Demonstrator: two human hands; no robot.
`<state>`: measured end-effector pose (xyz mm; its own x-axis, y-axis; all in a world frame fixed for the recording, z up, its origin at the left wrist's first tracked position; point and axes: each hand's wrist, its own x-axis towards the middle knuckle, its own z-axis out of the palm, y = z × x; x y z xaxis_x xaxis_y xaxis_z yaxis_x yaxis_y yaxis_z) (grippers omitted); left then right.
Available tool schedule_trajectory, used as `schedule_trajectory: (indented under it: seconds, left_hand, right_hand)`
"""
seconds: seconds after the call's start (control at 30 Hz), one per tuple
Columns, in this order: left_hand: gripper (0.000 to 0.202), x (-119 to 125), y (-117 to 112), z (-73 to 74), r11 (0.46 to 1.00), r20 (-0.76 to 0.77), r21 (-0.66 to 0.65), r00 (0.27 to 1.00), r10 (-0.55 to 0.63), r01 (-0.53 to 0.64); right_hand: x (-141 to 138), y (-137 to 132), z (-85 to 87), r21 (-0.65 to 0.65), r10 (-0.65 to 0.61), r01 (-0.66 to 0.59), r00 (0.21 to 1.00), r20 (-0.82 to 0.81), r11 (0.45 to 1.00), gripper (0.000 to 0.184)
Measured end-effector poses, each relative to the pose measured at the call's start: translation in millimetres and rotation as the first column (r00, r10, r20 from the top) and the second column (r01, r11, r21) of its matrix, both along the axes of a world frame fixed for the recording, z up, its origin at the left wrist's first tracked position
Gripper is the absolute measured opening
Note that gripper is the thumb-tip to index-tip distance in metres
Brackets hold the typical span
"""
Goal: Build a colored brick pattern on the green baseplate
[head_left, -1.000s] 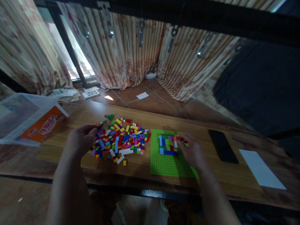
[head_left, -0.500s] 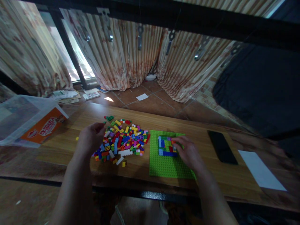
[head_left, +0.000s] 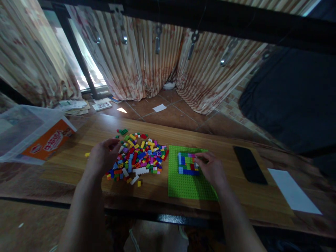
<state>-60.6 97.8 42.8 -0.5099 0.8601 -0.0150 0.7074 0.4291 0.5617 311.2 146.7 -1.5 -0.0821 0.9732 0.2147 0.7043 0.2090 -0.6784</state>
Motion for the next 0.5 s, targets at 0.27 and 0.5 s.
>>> schedule_trajectory:
  seconds: [0.27, 0.5]
  left_hand:
    - [0.041, -1.1, -0.5, -1.2, 1.0, -0.005, 0.014, 1.0, -0.004, 0.004]
    - [0.04, 1.8, 1.6, -0.6, 1.0, -0.02, -0.003, 1.0, -0.01, 0.01]
  right_hand:
    - [2.9, 8.3, -13.3, -0.225, -0.156, 0.106, 0.964, -0.216, 0.969, 0.035]
    - [-1.0, 10.8, -10.9, -0.258, -0.164, 0.097, 0.953, -0.255, 0.961, 0.03]
